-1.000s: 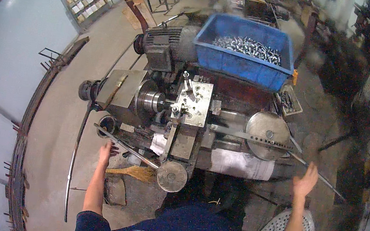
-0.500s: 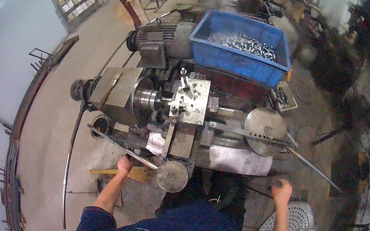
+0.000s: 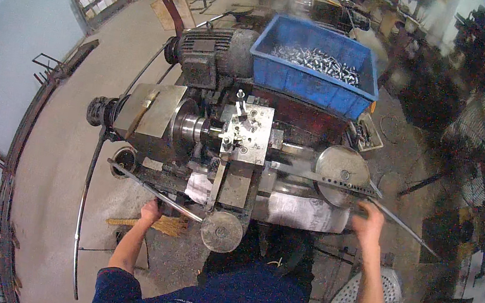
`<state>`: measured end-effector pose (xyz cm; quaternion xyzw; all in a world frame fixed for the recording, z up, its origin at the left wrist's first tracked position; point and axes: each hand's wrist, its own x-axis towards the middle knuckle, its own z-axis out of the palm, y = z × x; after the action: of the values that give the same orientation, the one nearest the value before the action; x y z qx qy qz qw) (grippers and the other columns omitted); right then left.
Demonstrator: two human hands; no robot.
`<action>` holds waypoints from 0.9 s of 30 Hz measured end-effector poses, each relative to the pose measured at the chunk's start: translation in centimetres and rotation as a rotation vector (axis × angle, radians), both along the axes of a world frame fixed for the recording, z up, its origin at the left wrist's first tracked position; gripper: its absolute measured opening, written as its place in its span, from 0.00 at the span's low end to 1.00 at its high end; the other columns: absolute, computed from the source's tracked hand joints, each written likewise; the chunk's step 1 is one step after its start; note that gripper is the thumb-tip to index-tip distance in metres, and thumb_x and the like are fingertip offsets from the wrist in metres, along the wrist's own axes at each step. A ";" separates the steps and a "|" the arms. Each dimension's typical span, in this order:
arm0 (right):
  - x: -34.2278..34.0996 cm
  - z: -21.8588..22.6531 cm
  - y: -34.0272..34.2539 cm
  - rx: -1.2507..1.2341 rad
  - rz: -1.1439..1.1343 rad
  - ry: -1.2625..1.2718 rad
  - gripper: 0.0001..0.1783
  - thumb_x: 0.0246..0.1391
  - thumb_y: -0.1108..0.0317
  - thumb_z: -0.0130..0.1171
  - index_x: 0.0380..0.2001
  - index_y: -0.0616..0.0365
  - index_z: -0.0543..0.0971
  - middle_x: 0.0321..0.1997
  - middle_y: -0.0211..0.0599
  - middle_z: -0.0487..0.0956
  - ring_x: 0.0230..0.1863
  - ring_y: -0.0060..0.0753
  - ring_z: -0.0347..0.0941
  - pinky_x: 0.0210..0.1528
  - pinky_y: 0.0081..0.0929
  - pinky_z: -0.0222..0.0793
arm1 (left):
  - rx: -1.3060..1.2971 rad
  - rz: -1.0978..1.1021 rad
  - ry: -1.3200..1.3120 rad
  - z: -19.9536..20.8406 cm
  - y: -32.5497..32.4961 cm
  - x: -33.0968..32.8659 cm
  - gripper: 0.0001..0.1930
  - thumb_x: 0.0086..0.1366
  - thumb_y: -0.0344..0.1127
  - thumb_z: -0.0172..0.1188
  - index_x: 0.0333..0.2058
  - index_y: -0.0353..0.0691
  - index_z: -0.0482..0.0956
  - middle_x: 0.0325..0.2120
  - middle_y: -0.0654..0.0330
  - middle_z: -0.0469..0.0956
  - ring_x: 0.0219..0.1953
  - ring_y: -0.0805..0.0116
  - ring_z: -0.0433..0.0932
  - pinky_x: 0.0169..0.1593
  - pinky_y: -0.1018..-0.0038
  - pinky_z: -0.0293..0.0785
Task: The person operates a metal turning machine by repeatedly inserting small metal pieces into the chuck, pulling a lever to engage the cutting tool, and then removing the finished parts. The finished parts are placed into a perforated metal tray next to the machine.
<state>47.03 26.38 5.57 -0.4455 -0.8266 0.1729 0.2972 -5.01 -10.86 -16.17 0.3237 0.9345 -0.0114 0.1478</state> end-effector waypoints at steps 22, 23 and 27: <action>-37.6 6.0 -5.6 0.148 0.793 -0.517 0.16 0.25 0.62 0.59 0.23 0.60 0.80 0.29 0.44 0.78 0.35 0.45 0.73 0.40 0.33 0.71 | 0.321 0.445 0.558 18.1 -15.9 1.0 0.22 0.51 0.50 0.59 0.32 0.34 0.74 0.17 0.50 0.74 0.24 0.50 0.75 0.29 0.61 0.69; -37.3 6.0 -5.3 0.151 0.803 -0.464 0.14 0.27 0.63 0.58 0.22 0.59 0.80 0.29 0.44 0.78 0.35 0.44 0.74 0.40 0.33 0.71 | 0.406 0.498 0.431 18.8 -14.6 3.1 0.23 0.48 0.49 0.61 0.35 0.34 0.74 0.18 0.48 0.74 0.26 0.48 0.75 0.29 0.60 0.69; -37.1 6.0 -4.9 0.177 0.719 -0.497 0.12 0.28 0.63 0.56 0.21 0.57 0.80 0.27 0.44 0.78 0.34 0.44 0.75 0.40 0.33 0.70 | 0.309 0.454 0.496 20.1 -10.6 6.5 0.22 0.46 0.43 0.62 0.36 0.32 0.74 0.21 0.45 0.75 0.27 0.47 0.75 0.31 0.59 0.70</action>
<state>9.93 21.46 11.55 -0.1308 -0.9869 0.0815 0.0478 1.46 -21.50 3.90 0.1140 0.9806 0.0851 -0.1350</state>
